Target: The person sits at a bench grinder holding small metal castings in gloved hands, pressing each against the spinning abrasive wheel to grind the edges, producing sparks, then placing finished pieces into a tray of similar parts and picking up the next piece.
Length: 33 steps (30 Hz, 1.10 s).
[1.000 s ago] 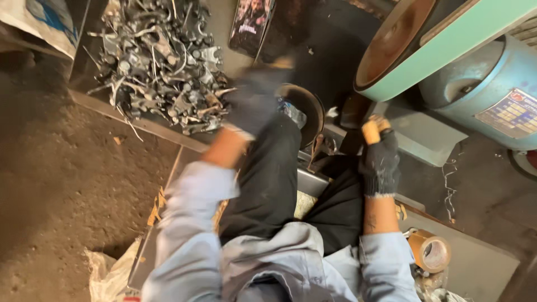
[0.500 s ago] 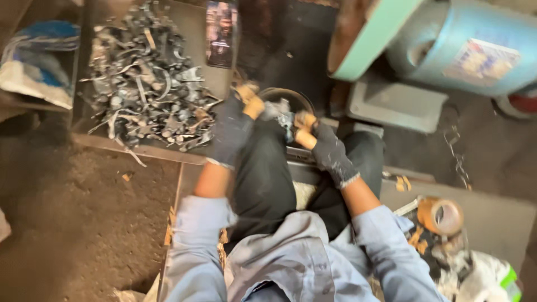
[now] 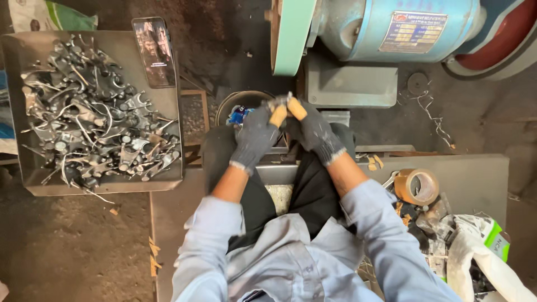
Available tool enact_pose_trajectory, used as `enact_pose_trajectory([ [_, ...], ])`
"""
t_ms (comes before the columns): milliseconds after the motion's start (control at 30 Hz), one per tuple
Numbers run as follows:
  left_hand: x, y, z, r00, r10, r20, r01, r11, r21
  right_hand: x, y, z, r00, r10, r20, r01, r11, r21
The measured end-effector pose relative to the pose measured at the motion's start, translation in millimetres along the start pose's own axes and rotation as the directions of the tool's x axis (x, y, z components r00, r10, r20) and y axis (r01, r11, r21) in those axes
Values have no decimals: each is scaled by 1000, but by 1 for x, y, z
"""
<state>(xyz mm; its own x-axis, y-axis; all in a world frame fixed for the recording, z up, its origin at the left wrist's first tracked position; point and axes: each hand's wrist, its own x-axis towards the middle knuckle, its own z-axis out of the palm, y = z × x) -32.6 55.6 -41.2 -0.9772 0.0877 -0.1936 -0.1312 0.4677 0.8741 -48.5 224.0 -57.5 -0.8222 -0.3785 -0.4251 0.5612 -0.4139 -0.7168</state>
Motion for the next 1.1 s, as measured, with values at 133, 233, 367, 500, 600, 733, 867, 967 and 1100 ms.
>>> enact_pose_trajectory([
  [133, 48, 6, 34, 983, -65, -174, 113, 954, 278, 68, 13, -3, 985, 165, -56, -108, 832, 544],
  [233, 52, -15, 47, 971, -36, -236, 62, 993, 102, 79, 21, -7, 958, 146, -245, -28, 903, 429],
  [367, 50, -55, 45, 978, 107, -177, -189, 811, -553, 55, 16, -16, 946, -162, -282, 124, 981, -147],
  [500, 76, -56, 70, 957, 91, -275, -230, 815, -531, 38, 5, -20, 839, -157, -521, 4, 959, -284],
  [600, 84, -47, 75, 966, 182, -183, -230, 926, -299, 40, 8, -20, 828, -80, -555, 138, 988, 64],
  [733, 76, -51, 63, 981, 70, -182, -146, 883, -446, 52, 24, -19, 825, -332, -457, 285, 943, -171],
  [867, 75, -56, 65, 928, 54, -368, -225, 870, -439, 62, 27, -23, 868, -329, -371, 183, 908, -377],
  [967, 78, -49, 79, 920, 82, -383, -238, 894, -380, 57, 20, -26, 872, -308, -380, 236, 945, -225],
  [1100, 76, -30, 74, 971, 94, -219, -160, 937, -309, 34, 6, -26, 851, -308, -424, 319, 946, -47],
])
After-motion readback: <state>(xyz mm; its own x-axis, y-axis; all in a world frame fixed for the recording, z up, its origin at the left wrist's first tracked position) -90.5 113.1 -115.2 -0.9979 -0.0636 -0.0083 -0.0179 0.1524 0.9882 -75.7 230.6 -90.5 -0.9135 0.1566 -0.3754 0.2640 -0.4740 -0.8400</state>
